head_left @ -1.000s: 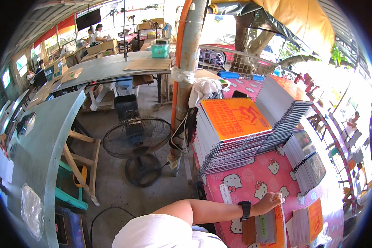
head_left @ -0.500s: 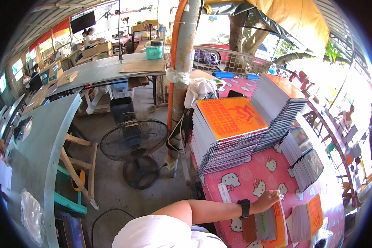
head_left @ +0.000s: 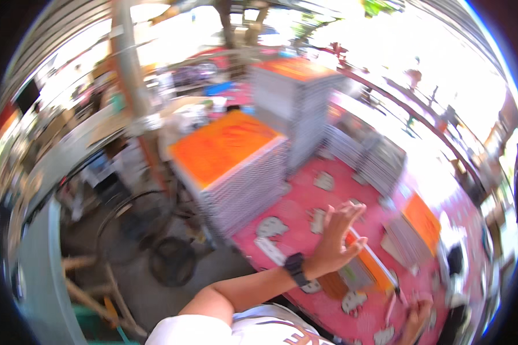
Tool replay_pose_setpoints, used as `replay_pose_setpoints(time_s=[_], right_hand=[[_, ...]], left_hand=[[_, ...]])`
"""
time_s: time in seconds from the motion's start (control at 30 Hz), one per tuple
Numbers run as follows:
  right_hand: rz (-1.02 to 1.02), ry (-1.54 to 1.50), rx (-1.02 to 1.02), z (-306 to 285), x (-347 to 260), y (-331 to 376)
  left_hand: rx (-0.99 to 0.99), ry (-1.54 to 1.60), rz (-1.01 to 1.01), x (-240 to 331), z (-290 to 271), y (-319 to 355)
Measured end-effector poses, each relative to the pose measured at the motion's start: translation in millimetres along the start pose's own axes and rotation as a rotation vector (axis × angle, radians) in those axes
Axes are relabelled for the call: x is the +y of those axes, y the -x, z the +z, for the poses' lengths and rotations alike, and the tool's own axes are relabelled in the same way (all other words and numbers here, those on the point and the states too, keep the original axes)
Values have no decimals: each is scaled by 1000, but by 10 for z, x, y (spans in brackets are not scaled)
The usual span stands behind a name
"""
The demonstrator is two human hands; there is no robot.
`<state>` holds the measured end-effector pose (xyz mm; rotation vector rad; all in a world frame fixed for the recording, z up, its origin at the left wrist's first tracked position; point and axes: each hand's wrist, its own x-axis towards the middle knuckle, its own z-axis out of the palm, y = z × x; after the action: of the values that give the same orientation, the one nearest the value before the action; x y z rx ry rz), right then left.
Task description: The person binds books by inserting wire coils into pre-punched holes of book stacks and placing the completed books onto a stack.
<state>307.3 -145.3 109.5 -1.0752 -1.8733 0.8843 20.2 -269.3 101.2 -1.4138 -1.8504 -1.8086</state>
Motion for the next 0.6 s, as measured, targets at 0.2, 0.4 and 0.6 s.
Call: replay_pose_setpoints(time_s=[0.2,0.4,0.6], right_hand=[[3,-218,-50,448,-207,-66],[34,-281,-67,400,-139,-58],[65,-420,-207,442,-202,-36]], left_hand=[[-374,-183,287,406,231,60],[-437,-164,320,336,559,125],[-455,-143,341,417,555,132]])
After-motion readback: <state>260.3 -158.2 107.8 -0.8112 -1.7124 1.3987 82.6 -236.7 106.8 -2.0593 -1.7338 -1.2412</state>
